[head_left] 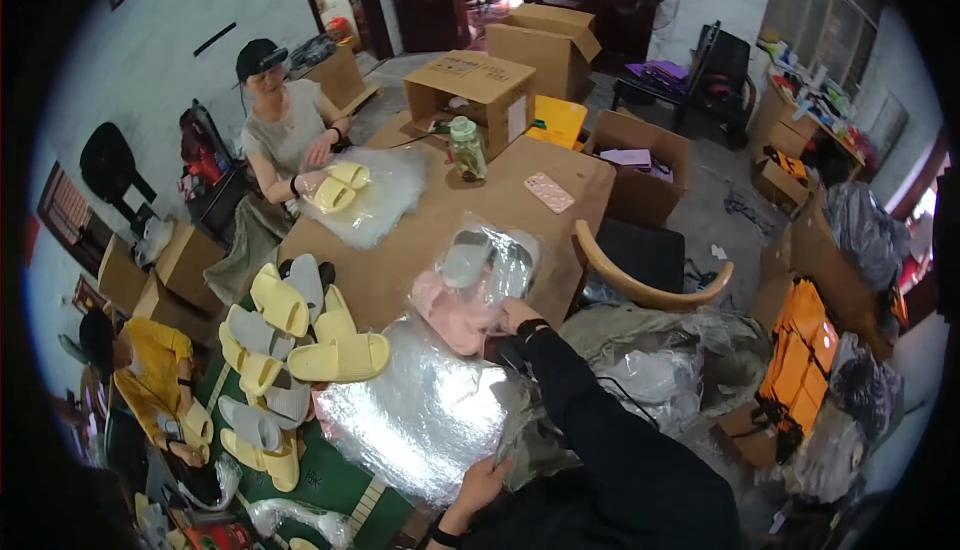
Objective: The recorder is packing various colored plastic slippers into plastic bags and then into a large sack for shipping.
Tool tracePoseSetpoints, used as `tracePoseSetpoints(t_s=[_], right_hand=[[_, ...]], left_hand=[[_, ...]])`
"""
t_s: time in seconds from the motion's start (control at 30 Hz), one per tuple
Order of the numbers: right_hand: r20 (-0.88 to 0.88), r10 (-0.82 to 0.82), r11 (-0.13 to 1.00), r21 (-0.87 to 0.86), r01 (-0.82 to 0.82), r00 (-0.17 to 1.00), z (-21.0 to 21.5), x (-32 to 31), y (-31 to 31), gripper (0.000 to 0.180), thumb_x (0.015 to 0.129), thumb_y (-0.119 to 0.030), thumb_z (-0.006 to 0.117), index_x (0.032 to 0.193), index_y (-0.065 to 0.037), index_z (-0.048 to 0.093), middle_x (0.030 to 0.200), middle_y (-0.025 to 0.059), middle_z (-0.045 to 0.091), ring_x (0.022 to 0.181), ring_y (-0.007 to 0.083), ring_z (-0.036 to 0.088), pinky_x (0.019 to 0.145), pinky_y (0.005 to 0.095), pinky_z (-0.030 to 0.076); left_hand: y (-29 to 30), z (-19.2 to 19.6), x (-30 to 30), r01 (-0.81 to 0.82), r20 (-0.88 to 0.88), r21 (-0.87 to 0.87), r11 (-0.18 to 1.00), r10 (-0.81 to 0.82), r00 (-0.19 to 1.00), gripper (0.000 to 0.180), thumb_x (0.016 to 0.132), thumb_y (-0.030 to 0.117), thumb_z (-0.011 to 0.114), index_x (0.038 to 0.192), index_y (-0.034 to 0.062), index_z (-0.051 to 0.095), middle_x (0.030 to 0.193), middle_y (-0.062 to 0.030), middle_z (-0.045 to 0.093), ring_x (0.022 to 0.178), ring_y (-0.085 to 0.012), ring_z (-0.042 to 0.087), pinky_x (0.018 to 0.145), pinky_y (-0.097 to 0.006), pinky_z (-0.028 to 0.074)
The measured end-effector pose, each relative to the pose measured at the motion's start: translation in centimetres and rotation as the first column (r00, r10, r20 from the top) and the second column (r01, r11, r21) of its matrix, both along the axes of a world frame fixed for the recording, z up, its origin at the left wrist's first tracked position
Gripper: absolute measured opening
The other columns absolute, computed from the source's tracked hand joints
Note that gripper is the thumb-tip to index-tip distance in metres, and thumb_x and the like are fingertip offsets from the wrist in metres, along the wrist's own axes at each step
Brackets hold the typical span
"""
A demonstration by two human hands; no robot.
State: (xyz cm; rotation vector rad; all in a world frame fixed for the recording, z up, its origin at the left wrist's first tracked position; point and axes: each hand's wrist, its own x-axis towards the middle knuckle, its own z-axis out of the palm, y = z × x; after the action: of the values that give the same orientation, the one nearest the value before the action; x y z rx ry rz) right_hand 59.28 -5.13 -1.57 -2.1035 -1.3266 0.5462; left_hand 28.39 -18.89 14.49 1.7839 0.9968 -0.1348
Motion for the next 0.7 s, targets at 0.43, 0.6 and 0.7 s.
tracePoseSetpoints(t_s=[0.43,0.6,0.7], right_hand=[[-0.841,0.508,0.718,0.294,0.631,-0.186,26.6,-2.7,-5.9,0.018,0.079,-0.013,0.043,0.081,-0.002,0.057,0.076,0.0086,0.058,0.067,0.0193,0.057,0.059,0.0328,0.049],[-0.723,0.613,0.214,0.54,0.814,0.319,31.5,-2.5,-18.7,0.012,0.073,-0.011,0.051,0.064,-0.007,0.045,0.059,0.0038,0.043,0.055,0.0195,0.046,0.053,0.0329,0.042],[-0.283,-0.623,0.056,0.914,0.402,0.729,27.9,-4.0,-22.9,0.015,0.073,-0.002,0.055,0.064,-0.002,0.044,0.063,0.0087,0.047,0.056,0.0162,0.048,0.054,0.0297,0.042]], left_hand=[[1.8,-1.4,2.0,-0.252,0.431,-0.203,0.946,0.317,0.845,0.035,0.092,0.028,0.047,0.085,-0.006,0.054,0.074,-0.0054,0.055,0.069,-0.013,0.045,0.061,-0.03,0.04],[1.2,-2.2,5.2,-0.047,0.596,-0.307,0.95,0.231,0.769,0.031,0.094,0.024,0.042,0.112,-0.0007,0.046,0.101,-0.0102,0.054,0.087,-0.0175,0.055,0.074,-0.031,0.046],[3.3,-4.6,4.5,-0.104,0.566,-0.114,0.988,0.151,0.81,0.035,0.091,0.024,0.047,0.117,0.0007,0.042,0.102,-0.0107,0.054,0.087,-0.0202,0.056,0.068,-0.034,0.051]])
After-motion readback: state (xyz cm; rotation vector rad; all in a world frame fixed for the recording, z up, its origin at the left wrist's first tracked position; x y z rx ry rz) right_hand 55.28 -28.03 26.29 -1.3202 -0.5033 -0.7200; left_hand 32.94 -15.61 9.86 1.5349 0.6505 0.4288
